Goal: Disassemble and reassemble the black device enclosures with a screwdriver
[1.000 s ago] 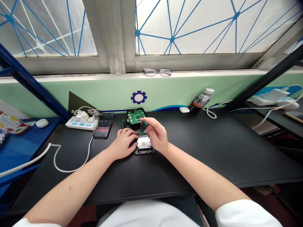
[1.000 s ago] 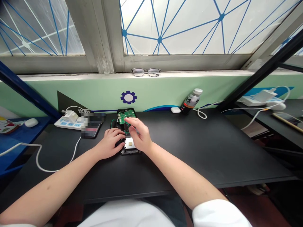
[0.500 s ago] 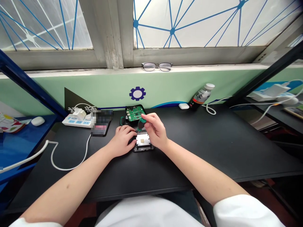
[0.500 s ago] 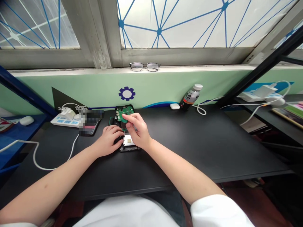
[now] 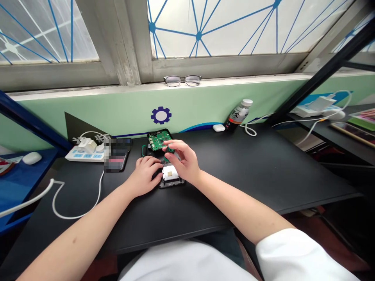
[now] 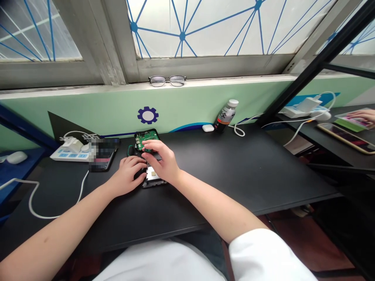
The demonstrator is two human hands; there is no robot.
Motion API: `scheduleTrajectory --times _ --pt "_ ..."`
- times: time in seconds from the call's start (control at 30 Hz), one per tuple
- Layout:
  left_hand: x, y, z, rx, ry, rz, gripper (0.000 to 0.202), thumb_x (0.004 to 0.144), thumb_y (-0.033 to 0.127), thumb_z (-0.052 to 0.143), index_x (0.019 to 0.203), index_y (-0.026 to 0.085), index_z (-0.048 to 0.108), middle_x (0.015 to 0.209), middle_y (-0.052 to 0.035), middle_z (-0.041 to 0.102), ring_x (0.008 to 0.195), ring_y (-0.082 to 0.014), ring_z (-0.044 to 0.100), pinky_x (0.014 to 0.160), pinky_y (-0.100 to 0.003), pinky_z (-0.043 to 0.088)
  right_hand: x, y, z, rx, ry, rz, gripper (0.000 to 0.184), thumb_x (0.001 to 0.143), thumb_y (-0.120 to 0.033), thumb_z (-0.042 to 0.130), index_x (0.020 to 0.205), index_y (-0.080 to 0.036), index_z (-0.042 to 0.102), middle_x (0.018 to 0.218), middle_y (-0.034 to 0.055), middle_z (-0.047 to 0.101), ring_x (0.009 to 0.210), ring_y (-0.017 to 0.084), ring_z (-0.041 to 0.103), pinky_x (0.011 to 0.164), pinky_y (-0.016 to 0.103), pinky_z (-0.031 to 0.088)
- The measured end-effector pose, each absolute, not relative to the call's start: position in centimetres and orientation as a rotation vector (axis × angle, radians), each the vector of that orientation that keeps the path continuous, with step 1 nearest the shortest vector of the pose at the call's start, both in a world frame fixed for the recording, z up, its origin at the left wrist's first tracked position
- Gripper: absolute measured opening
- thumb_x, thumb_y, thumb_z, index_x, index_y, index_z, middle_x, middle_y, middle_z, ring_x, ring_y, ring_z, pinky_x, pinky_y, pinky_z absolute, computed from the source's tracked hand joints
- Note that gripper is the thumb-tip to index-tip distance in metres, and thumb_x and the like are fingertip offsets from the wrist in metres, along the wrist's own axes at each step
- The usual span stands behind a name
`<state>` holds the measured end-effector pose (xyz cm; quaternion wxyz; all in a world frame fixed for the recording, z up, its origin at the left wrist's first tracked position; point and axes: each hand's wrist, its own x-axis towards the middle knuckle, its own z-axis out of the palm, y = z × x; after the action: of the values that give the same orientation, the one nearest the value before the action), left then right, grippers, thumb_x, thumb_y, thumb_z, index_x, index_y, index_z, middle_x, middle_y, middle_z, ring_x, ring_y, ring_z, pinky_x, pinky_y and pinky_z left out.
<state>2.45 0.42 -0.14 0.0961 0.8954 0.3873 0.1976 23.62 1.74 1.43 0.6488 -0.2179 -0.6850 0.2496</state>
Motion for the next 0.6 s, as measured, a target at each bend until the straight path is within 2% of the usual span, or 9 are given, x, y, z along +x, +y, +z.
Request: scheduleTrajectory --times 0.1,0.2,0.3,0.43,0.53,0.6 --pt "2.50 0.43 -0.13 2.651 1.164 0.575 0.020 0.101 0.030 0.057 0.116 0.024 0.069 0.130 -0.0108 0.071 0.128 -0.0330 0.058 0.109 -0.057 0.040 23.94 1.78 1.49 -0.506 -1.598 0.536 0.025 0.105 -0.033 0.065 0.129 -0.028 0.066 0.129 0.0127 0.075 0.122 0.026 0.074 0.098 0.047 0.068" --pt "2.59 0.37 -0.07 2.649 1.167 0.562 0.021 0.102 0.030 0.056 0.116 0.024 0.069 0.129 -0.0110 0.071 0.127 -0.0327 0.058 0.109 -0.057 0.041 24.23 1.50 1.77 -0.468 -1.674 0.502 0.032 0.109 -0.027 0.053 0.139 -0.029 0.064 0.136 0.0128 0.073 0.130 0.027 0.071 0.103 0.049 0.066" --pt "2.68 0.26 0.04 2.643 1.154 0.553 0.021 0.101 0.030 0.057 0.117 0.023 0.070 0.129 -0.0111 0.071 0.127 -0.0328 0.058 0.109 -0.057 0.041 24.38 1.26 2.11 -0.460 -1.741 0.422 0.036 0.109 -0.022 0.050 0.142 -0.031 0.063 0.131 0.0128 0.071 0.122 0.025 0.072 0.097 0.046 0.066" --pt "2.71 0.13 0.16 2.635 1.157 0.558 0.024 0.102 0.029 0.056 0.121 0.024 0.070 0.125 -0.0111 0.071 0.126 -0.0326 0.057 0.109 -0.057 0.041 24.14 1.30 2.30 -0.480 -1.740 0.313 0.037 0.102 -0.022 0.066 0.138 -0.031 0.064 0.112 0.0082 0.064 0.100 0.021 0.068 0.082 0.040 0.064" --pt "2.63 0.12 0.09 2.641 1.154 0.567 0.025 0.102 0.030 0.054 0.122 0.023 0.069 0.124 -0.0117 0.070 0.125 -0.0324 0.057 0.109 -0.057 0.041 23.91 1.27 2.32 -0.519 -1.729 0.323 0.040 0.099 -0.027 0.074 0.137 -0.032 0.064 0.107 0.0059 0.060 0.095 0.020 0.065 0.076 0.037 0.062" --pt "2.56 0.18 0.00 2.647 1.151 0.567 0.025 0.102 0.031 0.054 0.121 0.023 0.069 0.125 -0.0120 0.070 0.125 -0.0328 0.057 0.109 -0.057 0.040 23.90 1.17 2.39 -0.504 -1.741 0.344 0.038 0.102 -0.029 0.069 0.140 -0.032 0.063 0.106 0.0057 0.059 0.094 0.020 0.064 0.076 0.036 0.062"
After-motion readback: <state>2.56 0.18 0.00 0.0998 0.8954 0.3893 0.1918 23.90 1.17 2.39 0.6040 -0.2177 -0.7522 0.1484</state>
